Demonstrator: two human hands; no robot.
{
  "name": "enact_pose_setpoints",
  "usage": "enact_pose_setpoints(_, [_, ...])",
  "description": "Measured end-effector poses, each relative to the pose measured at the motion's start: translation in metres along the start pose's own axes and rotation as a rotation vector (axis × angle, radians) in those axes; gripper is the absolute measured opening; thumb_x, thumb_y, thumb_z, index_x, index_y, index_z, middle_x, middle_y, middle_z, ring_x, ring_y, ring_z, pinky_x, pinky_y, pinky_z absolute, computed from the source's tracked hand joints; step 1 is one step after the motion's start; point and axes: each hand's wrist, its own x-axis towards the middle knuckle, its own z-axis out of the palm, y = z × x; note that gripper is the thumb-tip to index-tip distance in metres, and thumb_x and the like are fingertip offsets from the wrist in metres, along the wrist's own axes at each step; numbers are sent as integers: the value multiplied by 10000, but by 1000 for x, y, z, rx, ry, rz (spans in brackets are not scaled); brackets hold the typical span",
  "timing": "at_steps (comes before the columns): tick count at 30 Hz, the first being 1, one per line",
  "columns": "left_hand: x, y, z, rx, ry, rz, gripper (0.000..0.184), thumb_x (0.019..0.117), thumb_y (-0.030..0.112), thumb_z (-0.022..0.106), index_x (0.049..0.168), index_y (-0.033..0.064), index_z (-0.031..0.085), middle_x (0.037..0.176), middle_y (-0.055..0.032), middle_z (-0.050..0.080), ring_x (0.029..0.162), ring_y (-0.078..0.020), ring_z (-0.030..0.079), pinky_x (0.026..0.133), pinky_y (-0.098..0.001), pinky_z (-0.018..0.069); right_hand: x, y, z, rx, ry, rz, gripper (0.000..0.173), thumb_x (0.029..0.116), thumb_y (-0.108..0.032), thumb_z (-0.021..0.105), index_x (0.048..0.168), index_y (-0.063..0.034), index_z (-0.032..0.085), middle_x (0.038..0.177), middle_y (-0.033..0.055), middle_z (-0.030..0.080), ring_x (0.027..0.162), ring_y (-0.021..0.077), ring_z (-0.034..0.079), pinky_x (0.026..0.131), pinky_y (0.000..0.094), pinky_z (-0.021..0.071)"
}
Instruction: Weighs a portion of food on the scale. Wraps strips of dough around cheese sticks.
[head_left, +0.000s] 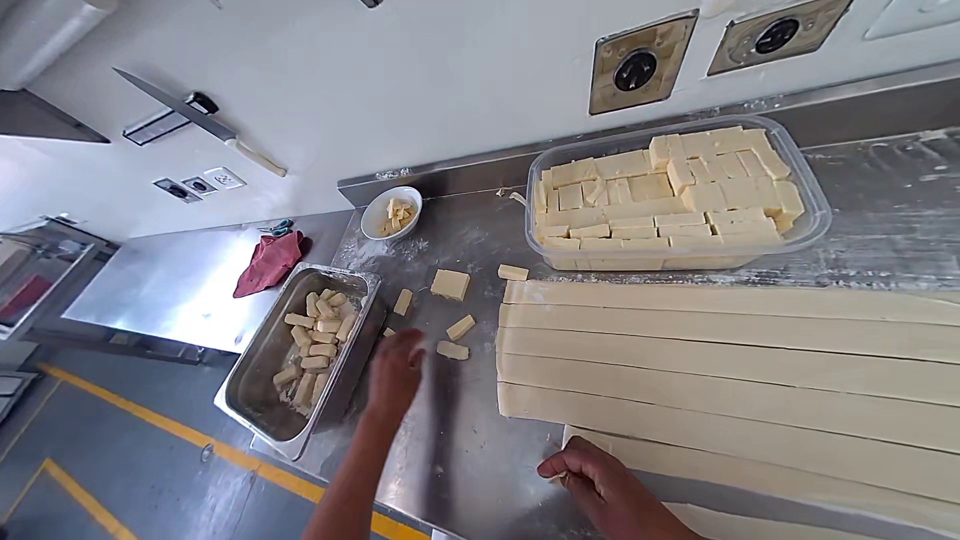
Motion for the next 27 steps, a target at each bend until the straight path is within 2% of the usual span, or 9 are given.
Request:
enact_pose_setpoints(2, [5,6,35,-58,-94,146,271,970,45,625,1222,-1,715,1339,-190,646,1303,-351,578,1114,-497,449,-3,4,-4,44,31,15,252,986,-67,586,1188,-19,728,1067,148,681,934,192,654,847,327,543])
enact_pose_setpoints(6, [6,-4,67,-103,69,250,233,911,40,713,1132,-25,744,1178,-237,695,1142,-435,647,993,-560,519,1,7,-10,90,128,60,190,968,-175,661,1073,-36,737,947,50,720,810,79,660,758,255,546])
enact_pose_setpoints(8, [-6,3,62,-215,44,131,266,910,90,729,1134,-53,726,1153,-257,687,1117,-423,651,989,-555,518,8,4,-15,88,156,51,215,989,-209,632,1085,-42,727,969,47,709,834,80,653,771,256,543])
enact_pose_setpoints(11, [-43,27,52,-728,-128,-191,239,958,99,669,1152,-40,673,1020,-112,715,904,-172,695,850,-350,575,21,-9,-21,70,219,44,249,1024,-242,598,1119,-46,718,984,54,703,860,95,652,799,276,542])
enact_pose_setpoints(12, [-58,36,50,-984,-214,-278,212,984,56,594,1161,-51,643,979,-96,713,867,-151,697,825,-330,584,26,-11,-22,68,244,48,223,1023,-234,614,1095,-54,725,948,41,701,831,90,647,776,275,539])
enact_pose_setpoints(14, [-85,55,46,-1350,-354,-373,257,1005,34,452,1205,-63,580,993,-100,714,888,-176,717,858,-358,601,34,-19,-21,74,257,54,153,1006,-190,661,1046,-62,735,884,22,692,766,75,625,721,259,522])
enact_pose_setpoints(17, [-111,74,47,-1576,-407,-429,253,998,30,421,1176,-45,584,1003,-95,727,915,-181,727,887,-348,600,40,-30,-14,89,149,88,130,1002,-165,670,1042,-64,740,876,15,686,758,62,611,714,250,508])
enact_pose_setpoints(23, [-127,82,56,-1642,-397,-449,237,997,11,424,1171,-42,576,1027,-97,726,928,-174,725,888,-332,597,38,-24,-7,248,48,148,122,978,-132,701,1043,-40,749,896,12,701,805,38,622,763,218,513])
enact_pose_setpoints(27, [-133,85,58,-1631,-368,-457,268,986,-6,450,1227,-68,552,1063,-115,719,949,-189,725,893,-343,599,33,-18,-8,377,18,184,103,949,-78,723,1030,-25,758,904,19,722,823,37,651,785,213,536])
